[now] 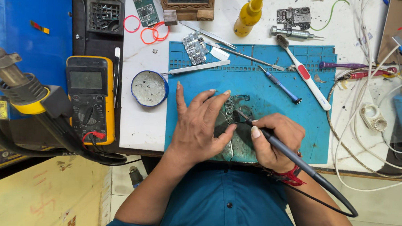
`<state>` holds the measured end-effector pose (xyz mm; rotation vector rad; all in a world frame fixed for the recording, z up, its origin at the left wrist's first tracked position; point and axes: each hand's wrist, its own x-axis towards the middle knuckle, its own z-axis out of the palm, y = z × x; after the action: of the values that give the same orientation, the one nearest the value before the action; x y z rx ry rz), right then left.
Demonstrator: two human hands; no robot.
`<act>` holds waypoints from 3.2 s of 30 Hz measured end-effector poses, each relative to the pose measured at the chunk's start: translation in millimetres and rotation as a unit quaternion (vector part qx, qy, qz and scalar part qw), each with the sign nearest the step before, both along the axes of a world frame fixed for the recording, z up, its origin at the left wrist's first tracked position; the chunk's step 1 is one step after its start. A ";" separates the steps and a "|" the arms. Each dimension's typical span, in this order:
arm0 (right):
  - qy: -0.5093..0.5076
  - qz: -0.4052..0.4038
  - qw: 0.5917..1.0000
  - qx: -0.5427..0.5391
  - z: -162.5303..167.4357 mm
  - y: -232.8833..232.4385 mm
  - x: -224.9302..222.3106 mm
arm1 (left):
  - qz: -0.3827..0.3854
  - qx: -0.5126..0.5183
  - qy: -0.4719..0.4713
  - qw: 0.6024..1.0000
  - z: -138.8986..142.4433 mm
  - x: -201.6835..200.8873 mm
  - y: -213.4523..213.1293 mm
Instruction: The person uses a soldering iron to apply heat to a small green circuit board held on a blue mat. They repeatedly touch the iron tip to different points on the board while holding it steady with the other hand. The workspace contains a multimeter, tweezers, and other electronics tools.
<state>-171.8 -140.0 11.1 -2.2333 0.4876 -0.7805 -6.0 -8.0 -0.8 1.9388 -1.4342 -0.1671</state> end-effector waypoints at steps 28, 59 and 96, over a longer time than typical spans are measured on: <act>0.016 -0.014 1.000 -0.013 1.6 3.0 7.0 | -0.002 -0.001 0.004 1.000 -1.3 1.4 0.8; 0.024 -0.019 0.999 -0.012 3.5 4.3 7.9 | 0.000 -0.005 0.004 1.000 -0.7 1.1 0.5; 0.018 -0.010 1.000 -0.011 2.3 3.9 8.2 | -0.001 -0.005 0.007 1.000 0.3 1.0 1.1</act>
<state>-163.5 -136.1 13.3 -2.2707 0.5211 -0.7598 -5.0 -6.9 -0.5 1.9245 -1.4246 -0.1745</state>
